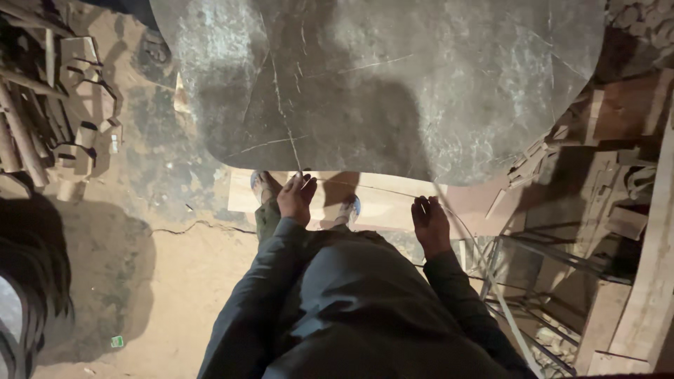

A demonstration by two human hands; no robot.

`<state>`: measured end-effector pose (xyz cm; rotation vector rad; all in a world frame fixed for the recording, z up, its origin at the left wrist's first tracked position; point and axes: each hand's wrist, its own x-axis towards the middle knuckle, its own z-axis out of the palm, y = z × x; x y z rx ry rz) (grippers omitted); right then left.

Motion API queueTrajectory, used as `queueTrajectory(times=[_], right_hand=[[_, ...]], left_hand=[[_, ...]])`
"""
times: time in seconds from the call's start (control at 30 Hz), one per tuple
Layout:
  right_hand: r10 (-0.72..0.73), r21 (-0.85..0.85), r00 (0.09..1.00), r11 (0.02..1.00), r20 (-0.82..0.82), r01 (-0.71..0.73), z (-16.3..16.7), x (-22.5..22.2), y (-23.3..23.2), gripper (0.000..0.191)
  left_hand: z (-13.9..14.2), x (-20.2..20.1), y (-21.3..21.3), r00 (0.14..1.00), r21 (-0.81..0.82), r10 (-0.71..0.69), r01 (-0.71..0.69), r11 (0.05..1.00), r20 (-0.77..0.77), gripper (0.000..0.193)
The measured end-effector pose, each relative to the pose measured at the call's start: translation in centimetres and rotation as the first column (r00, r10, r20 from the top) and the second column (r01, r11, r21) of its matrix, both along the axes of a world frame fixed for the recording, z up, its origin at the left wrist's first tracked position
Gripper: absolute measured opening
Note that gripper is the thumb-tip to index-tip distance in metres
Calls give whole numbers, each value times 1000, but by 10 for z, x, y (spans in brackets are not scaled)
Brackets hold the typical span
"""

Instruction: The person presses a thin flexible strip along the curved edge of a large stone tabletop, working the strip around the perimeter by hand and smoothing it into place with their fingers.

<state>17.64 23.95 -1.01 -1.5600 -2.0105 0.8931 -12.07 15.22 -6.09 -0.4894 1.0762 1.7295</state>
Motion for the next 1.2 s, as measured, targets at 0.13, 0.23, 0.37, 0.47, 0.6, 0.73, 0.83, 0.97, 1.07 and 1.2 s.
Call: queueTrajectory(times=[0.13,0.23,0.37,0.47,0.6,0.73,0.83,0.97,1.07,1.2], right_hand=[[-898,-901,74,435,-433,8,1,-6,13,18],[-866,-875,126,483,-483,-32,1,-7,19,17],[-808,-826,171,551,-564,-124,3,-9,22,23],[-821,-843,195,523,-537,-124,3,-9,24,25],[-801,-826,203,539,-563,-166,2,-11,28,24],[-859,-893,269,450,-436,-12,4,-13,33,28],[-839,-879,289,476,-462,-24,7,-14,35,28],[-816,-865,305,499,-492,-60,9,-15,37,28],[-816,-866,310,497,-488,-54,9,-15,39,26],[-789,-831,263,535,-556,-152,9,-16,40,23]], left_hand=[[2,2,6,1000,-1,2,-2,1000,-10,31],[7,1,10,999,15,35,-35,999,-12,30],[11,-3,15,999,11,54,-54,998,-3,30],[11,-4,15,998,9,52,-51,999,-24,29],[10,-1,15,995,41,73,-70,997,-63,29],[10,1,17,995,30,83,-82,996,-47,30],[11,1,19,994,16,97,-96,995,-52,29],[12,1,20,992,21,109,-108,994,-59,29],[11,2,20,991,21,119,-118,993,-58,29],[9,2,22,988,11,142,-141,990,-53,28]])
